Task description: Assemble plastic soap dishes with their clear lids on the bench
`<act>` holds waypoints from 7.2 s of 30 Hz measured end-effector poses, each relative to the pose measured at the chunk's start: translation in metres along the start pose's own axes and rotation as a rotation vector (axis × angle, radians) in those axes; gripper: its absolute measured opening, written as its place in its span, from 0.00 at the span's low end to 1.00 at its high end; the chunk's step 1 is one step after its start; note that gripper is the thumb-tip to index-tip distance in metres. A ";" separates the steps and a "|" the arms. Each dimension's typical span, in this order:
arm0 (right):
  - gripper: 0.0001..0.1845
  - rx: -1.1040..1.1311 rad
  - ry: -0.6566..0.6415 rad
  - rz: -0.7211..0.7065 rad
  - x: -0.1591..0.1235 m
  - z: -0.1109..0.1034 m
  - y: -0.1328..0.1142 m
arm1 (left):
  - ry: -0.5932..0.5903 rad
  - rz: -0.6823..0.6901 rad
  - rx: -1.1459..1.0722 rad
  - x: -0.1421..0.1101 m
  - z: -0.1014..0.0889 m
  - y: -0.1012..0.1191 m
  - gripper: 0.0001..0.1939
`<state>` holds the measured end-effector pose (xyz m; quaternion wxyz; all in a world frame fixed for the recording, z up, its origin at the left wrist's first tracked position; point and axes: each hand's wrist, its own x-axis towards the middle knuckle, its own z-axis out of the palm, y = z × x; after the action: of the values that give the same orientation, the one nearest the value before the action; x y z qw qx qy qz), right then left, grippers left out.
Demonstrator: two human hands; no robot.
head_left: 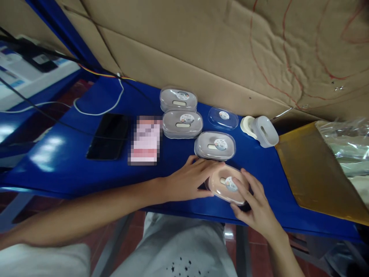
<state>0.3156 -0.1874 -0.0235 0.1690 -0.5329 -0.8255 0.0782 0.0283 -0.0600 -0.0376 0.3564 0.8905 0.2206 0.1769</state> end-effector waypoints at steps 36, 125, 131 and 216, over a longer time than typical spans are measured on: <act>0.51 -0.120 0.028 0.012 -0.009 0.011 -0.009 | -0.062 0.094 0.184 -0.002 -0.002 0.002 0.42; 0.22 0.128 0.234 0.002 0.035 -0.020 0.018 | 0.005 0.143 0.534 0.003 0.019 0.025 0.32; 0.30 -0.278 0.053 0.332 0.115 -0.022 0.096 | 0.102 0.151 0.559 -0.003 0.017 0.020 0.37; 0.35 -0.023 0.116 0.356 0.093 -0.025 0.121 | 0.008 -0.083 0.231 0.004 -0.012 0.001 0.43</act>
<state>0.3933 -0.0534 -0.0191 0.1936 -0.6760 -0.7079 0.0666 0.0263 -0.0518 -0.0282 0.2574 0.9150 0.2778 0.1388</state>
